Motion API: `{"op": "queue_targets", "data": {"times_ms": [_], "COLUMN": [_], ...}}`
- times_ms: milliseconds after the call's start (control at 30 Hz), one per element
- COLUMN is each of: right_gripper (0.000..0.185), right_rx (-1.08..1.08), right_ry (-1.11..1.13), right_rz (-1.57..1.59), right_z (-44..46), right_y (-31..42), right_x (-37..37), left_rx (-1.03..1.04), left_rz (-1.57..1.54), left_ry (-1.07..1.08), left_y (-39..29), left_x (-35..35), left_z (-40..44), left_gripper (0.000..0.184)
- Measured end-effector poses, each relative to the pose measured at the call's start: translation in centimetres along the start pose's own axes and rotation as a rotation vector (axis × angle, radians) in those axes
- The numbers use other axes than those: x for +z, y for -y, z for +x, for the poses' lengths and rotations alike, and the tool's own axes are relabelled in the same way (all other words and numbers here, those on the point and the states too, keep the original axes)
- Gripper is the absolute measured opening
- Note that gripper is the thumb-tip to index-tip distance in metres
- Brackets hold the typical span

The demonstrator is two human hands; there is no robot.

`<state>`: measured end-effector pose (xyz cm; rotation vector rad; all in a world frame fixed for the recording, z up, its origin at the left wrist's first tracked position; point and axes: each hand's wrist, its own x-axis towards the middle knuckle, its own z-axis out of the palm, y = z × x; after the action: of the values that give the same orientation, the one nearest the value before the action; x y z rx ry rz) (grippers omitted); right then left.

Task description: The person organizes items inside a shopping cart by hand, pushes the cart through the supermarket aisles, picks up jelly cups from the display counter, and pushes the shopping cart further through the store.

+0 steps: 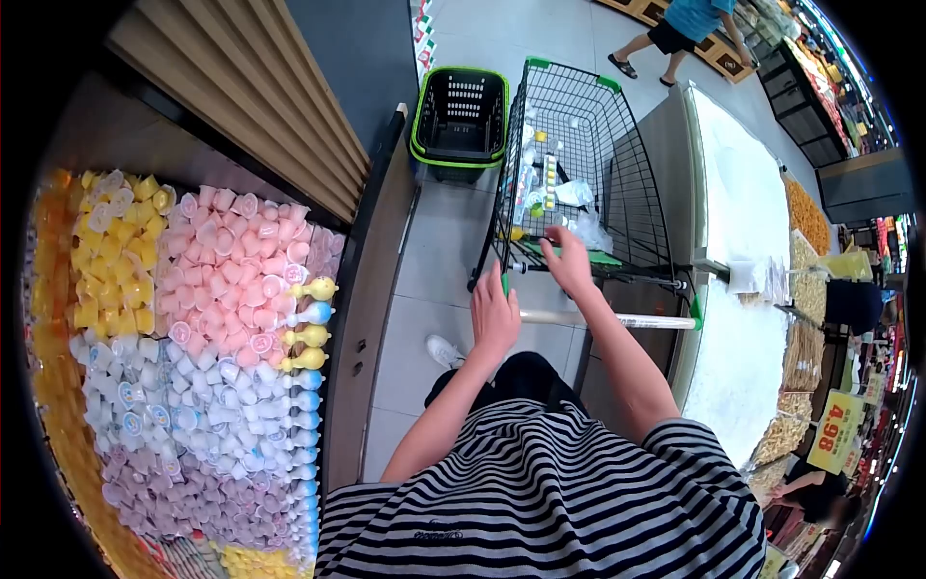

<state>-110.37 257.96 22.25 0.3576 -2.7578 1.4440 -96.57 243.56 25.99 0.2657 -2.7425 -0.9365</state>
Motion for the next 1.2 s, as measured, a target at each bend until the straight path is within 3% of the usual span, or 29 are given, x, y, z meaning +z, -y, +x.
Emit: {"op": "queue_targets", "data": {"times_ms": [100, 233, 267, 333, 433, 467, 567, 633, 767, 800, 900, 1033, 1100, 1200], "right_gripper": [0.076, 0.1, 0.097, 0.095, 0.09, 0.09, 0.088, 0.084, 0.073, 0.073, 0.073, 0.072, 0.071, 0.069], "right_rx": [0.156, 0.231, 0.333, 0.334, 0.313, 0.338, 0.343, 0.441, 0.354, 0.316, 0.23, 0.253, 0.227, 0.229], "right_ry": [0.148, 0.262, 0.286, 0.231, 0.159, 0.188, 0.106, 0.219, 0.117, 0.126, 0.148, 0.212, 0.2, 0.206], "right_rz": [0.016, -0.172, -0.16, -0.109, -0.054, -0.01, 0.028, -0.031, -0.006, 0.053, 0.058, 0.137, 0.168, 0.055], "right_z": [0.1, -2.7, -4.0, -7.1, -11.1, -12.7, -16.7, -18.8, -23.4, -24.3, -27.1, -30.6, -32.9, -35.9], "right_y": [1.6, 1.8, 2.4, 2.2, -0.6, -1.3, -2.7, -2.6, -3.5, -4.4, -4.6, -2.4, -4.0, -2.6], "right_x": [4.5, 11.3, 11.5, 11.1, 11.1, 10.9, 11.8, 10.9, 11.6, 12.0, 12.2, 12.2, 13.4, 13.3], "left_rx": [-0.031, -0.093, -0.107, -0.158, -0.057, -0.023, -0.063, -0.054, 0.075, -0.002, 0.144, 0.074, -0.116, -0.152], "left_rz": [-0.055, 0.039, 0.035, 0.002, 0.082, 0.108, 0.138, 0.093, 0.006, -0.079, 0.092, -0.193, -0.274, -0.252], "left_ry": [0.067, 0.243, 0.29, 0.393, 0.475, 0.528, 0.823, 1.007, 1.205, 1.346, 1.407, 1.374, 1.283, 1.105], "left_y": [-0.2, -0.4, -0.4, -2.2, -2.2, -2.4, -3.9, -4.0, 0.3, 0.2, 0.3, 7.0, 9.9, 13.4], "left_x": [-0.3, -0.2, -0.3, -1.2, -0.5, -0.4, -1.5, -2.4, -1.3, -1.9, -4.3, -4.5, -5.6, -7.3], "left_z": [-5.2, -11.9, -13.0, -15.9, -20.5, -21.8, -24.0, -25.0, -30.6, -30.6, -29.9, -29.2, -27.9, -25.3], "left_gripper": [0.062, 0.068, 0.071, 0.079, 0.09, 0.106, 0.117, 0.129, 0.133, 0.128, 0.127, 0.088, 0.062, 0.051]}}
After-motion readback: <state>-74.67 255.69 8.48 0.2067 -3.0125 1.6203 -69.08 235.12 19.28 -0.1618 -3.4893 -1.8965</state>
